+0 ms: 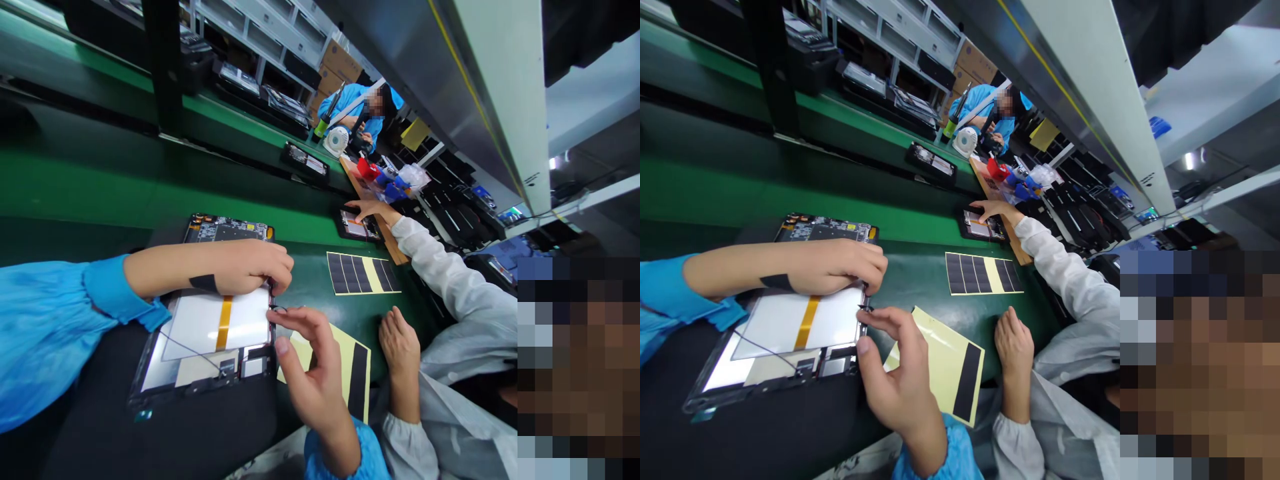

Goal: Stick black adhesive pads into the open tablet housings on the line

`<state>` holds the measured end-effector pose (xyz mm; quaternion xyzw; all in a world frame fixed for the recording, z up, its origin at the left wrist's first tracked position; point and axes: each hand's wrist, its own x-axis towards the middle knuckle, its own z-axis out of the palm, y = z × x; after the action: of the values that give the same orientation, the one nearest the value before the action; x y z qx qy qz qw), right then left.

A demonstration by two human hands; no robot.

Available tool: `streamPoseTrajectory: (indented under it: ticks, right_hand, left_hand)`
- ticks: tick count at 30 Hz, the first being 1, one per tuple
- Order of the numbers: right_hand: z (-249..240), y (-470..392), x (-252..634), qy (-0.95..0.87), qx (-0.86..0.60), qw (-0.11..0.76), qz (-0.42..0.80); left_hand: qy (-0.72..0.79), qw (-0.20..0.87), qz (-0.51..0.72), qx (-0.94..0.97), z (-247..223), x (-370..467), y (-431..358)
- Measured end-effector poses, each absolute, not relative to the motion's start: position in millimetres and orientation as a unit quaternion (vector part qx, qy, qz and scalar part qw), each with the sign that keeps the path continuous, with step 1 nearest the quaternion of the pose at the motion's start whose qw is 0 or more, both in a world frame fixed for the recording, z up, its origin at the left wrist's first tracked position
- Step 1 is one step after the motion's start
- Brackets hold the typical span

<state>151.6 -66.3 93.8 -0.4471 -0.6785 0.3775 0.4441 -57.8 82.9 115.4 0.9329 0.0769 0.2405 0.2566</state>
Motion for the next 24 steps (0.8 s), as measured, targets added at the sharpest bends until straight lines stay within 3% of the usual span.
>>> streamPoseTrajectory:
  ticks: [7, 24]
  right_hand:
    - [91, -68, 152, -0.679, -0.448, 0.445, 0.374]
    - [101, -60, 156, -0.681, -0.442, 0.430, 0.395]
  left_hand:
    - [0.040, 0.261, 0.306, 0.914, 99, -54, 91]
    - [0.079, 0.215, 0.270, 0.935, 93, -51, 92]
